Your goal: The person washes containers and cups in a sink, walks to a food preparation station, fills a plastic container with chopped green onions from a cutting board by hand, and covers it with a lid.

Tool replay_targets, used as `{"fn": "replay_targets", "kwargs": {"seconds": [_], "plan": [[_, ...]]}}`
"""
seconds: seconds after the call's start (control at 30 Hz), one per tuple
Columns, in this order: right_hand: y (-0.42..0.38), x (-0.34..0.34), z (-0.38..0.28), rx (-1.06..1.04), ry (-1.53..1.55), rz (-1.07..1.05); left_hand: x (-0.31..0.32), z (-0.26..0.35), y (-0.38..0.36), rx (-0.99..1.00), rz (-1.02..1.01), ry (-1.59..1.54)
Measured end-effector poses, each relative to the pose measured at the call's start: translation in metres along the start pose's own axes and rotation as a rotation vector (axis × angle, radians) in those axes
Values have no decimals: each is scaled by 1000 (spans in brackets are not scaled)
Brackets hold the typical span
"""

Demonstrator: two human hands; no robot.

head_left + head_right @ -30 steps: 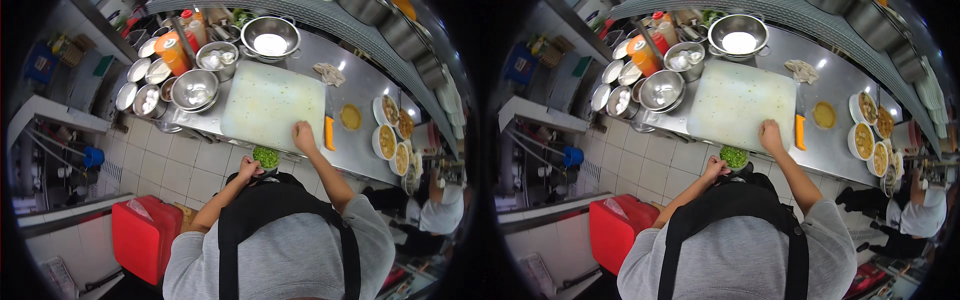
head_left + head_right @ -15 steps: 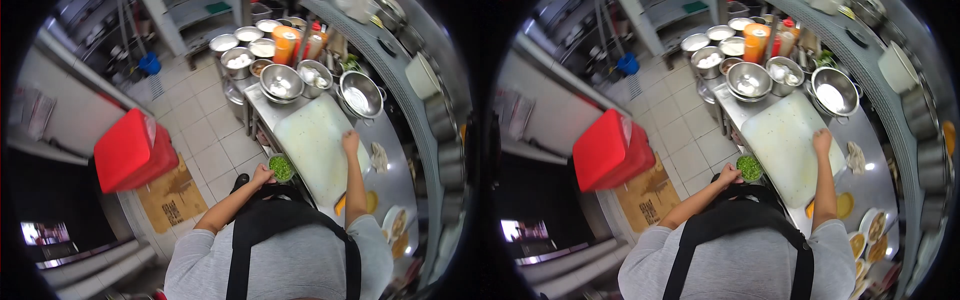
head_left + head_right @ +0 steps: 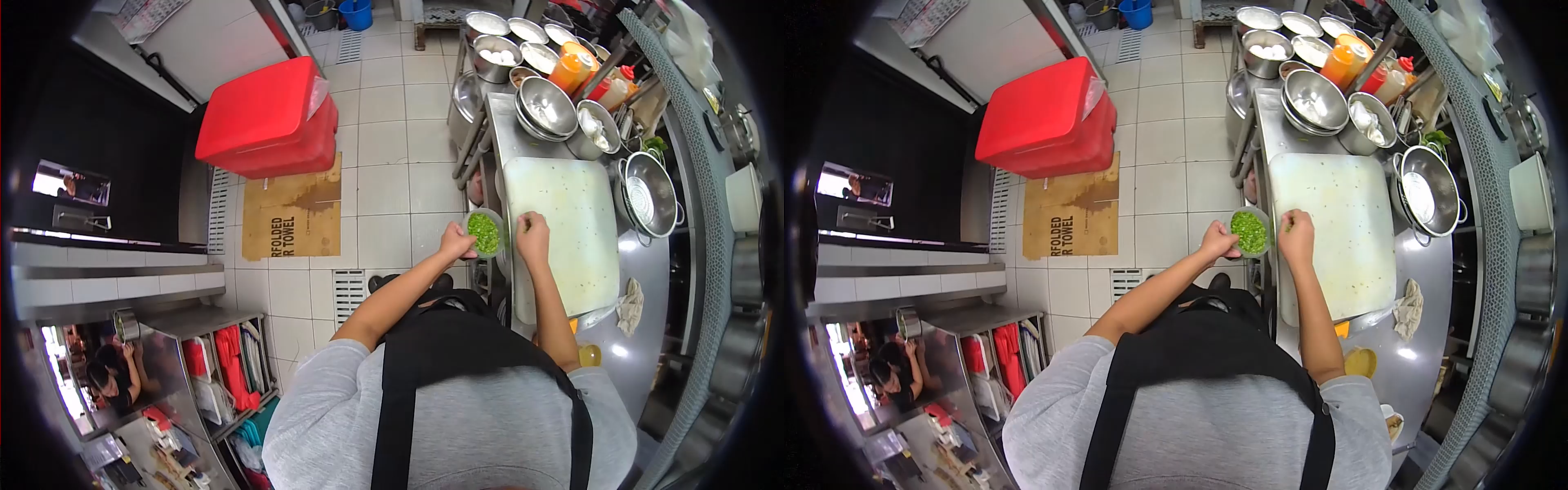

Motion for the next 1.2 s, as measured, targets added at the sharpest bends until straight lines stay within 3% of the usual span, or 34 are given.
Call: {"fn": "replay_targets", "kwargs": {"seconds": [0.1,0.37,0.43,0.5,0.77,0.87,0.9,1.03,1.2], "plan": [[-14,4,-19,-143,92,-138,0,-8,-9,17,10,11],[-5,1,3,-45,-19,17,-3,1,-29,17,24,87],[-17,11,-5,-200,10,16,-4,-2,-28,8,55,93],[-29,18,-19,-266,95,-222,-4,-4,-27,11,49,91],[-29,31,-46,-155,173,-227,-10,-14,-33,20,87,91],[-37,52,-38,-390,39,-524,-16,-18,-43,-6,86,78],[-38,52,-43,-427,50,-542,-19,-18,-50,-4,81,48],[-40,47,-75,-235,64,-498,-43,-26,-73,-12,115,-10],[-67,65,-111,-403,246,-612,-81,-32,-110,48,218,-125]]}}
Point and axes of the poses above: each hand's wrist, its own y-axis towards the middle knuckle, its own x-axis out of the palm, z = x × y, the point moved 1 cm from there along y, towards the middle knuckle, and after that the axes turned 2 degrees about -x, right-handed, at the moved point
